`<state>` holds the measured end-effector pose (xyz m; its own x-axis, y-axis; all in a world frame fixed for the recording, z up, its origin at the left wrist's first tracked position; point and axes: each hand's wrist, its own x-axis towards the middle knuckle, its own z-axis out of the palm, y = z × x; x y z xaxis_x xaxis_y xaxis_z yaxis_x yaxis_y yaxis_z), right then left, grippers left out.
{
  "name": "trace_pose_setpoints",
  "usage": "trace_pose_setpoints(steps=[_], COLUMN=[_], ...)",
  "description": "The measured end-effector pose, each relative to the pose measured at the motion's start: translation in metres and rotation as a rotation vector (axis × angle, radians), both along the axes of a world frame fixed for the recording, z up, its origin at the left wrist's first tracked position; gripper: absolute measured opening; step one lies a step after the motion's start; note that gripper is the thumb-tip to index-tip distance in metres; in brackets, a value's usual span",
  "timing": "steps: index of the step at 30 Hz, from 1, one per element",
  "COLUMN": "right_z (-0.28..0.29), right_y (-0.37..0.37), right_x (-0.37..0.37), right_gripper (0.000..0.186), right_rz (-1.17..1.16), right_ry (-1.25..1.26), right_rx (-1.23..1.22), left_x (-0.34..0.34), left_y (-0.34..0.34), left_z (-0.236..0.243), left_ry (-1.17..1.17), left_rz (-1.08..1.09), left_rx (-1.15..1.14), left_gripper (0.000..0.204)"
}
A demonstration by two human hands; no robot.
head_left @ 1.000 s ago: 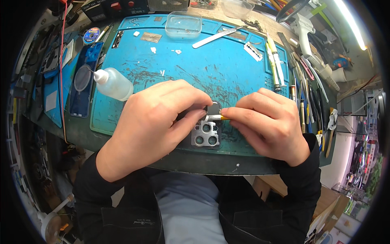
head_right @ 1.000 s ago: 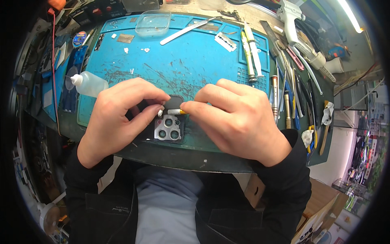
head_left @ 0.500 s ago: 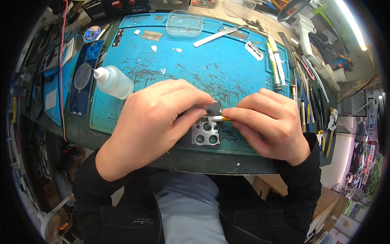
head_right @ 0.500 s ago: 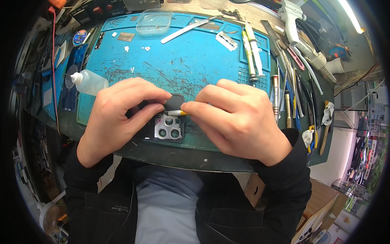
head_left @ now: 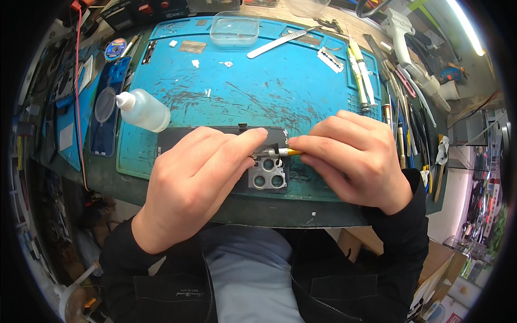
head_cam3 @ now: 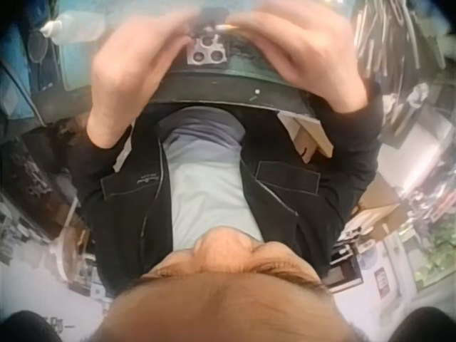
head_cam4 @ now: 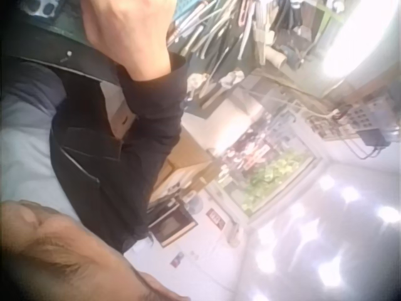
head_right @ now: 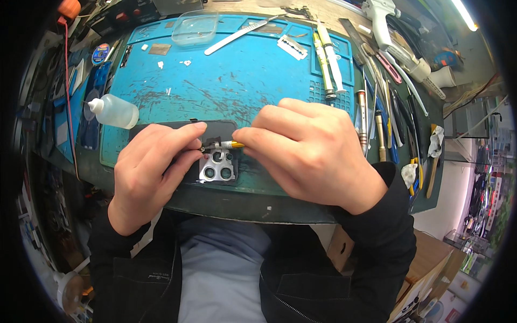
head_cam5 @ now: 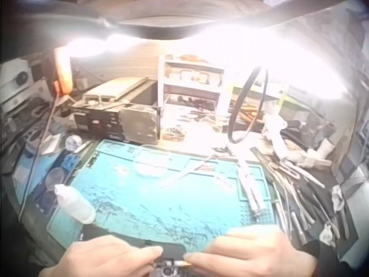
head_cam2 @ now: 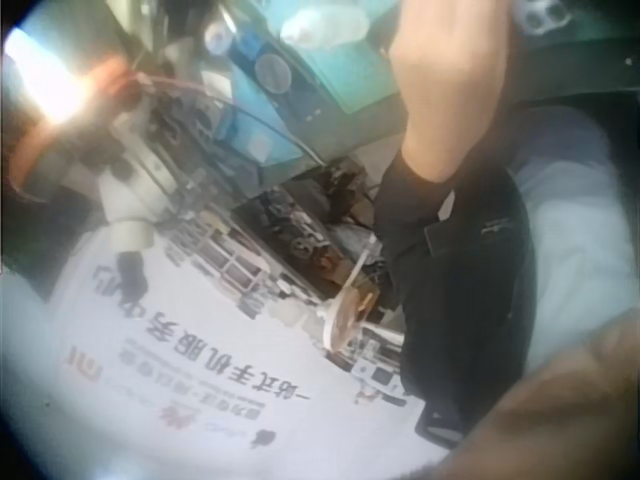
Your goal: The person is repairing a smartphone camera module. They use a rotary tool to clean the area around the camera lenses, then apply a liquid with a brush and scrape the surface with a small tool.
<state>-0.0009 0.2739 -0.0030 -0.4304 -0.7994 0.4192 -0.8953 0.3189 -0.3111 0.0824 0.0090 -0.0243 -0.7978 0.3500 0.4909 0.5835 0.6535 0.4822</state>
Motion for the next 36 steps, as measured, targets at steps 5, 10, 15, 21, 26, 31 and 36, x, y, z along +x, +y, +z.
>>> trace_pose_setpoints(steps=[5, 10, 15, 21, 26, 31, 36], right_z=[-0.001, -0.005, -0.005, -0.009, -0.011, -0.011, -0.014], right_y=[0.001, 0.002, 0.004, 0.003, 0.002, 0.001, 0.003], right_x=[0.000, -0.001, 0.000, 0.002, 0.003, 0.002, 0.000], right_gripper=[0.023, 0.025, 0.025, 0.026, 0.026, 0.025, 0.025], right_rz=[0.003, -0.003, -0.007, -0.010, -0.014, -0.006, -0.001], right_ry=[-0.004, 0.017, 0.037, 0.036, 0.028, 0.008, -0.014], right_rx=[-0.016, -0.042, -0.034, -0.057, -0.054, -0.067, -0.060], left_x=[0.001, 0.000, 0.001, 0.001, 0.003, 0.002, 0.001], left_y=[0.006, 0.003, 0.006, 0.006, 0.002, 0.007, 0.007], left_z=[-0.005, -0.009, -0.007, -0.011, -0.011, -0.011, -0.012], left_ry=[0.046, 0.012, -0.010, -0.009, -0.053, -0.003, 0.003], left_rz=[0.034, 0.046, 0.071, 0.096, 0.079, 0.105, 0.099], left_rx=[0.020, 0.033, 0.058, 0.081, 0.068, 0.070, 0.076], left_gripper=[0.055, 0.060, 0.061, 0.063, 0.061, 0.063, 0.062])
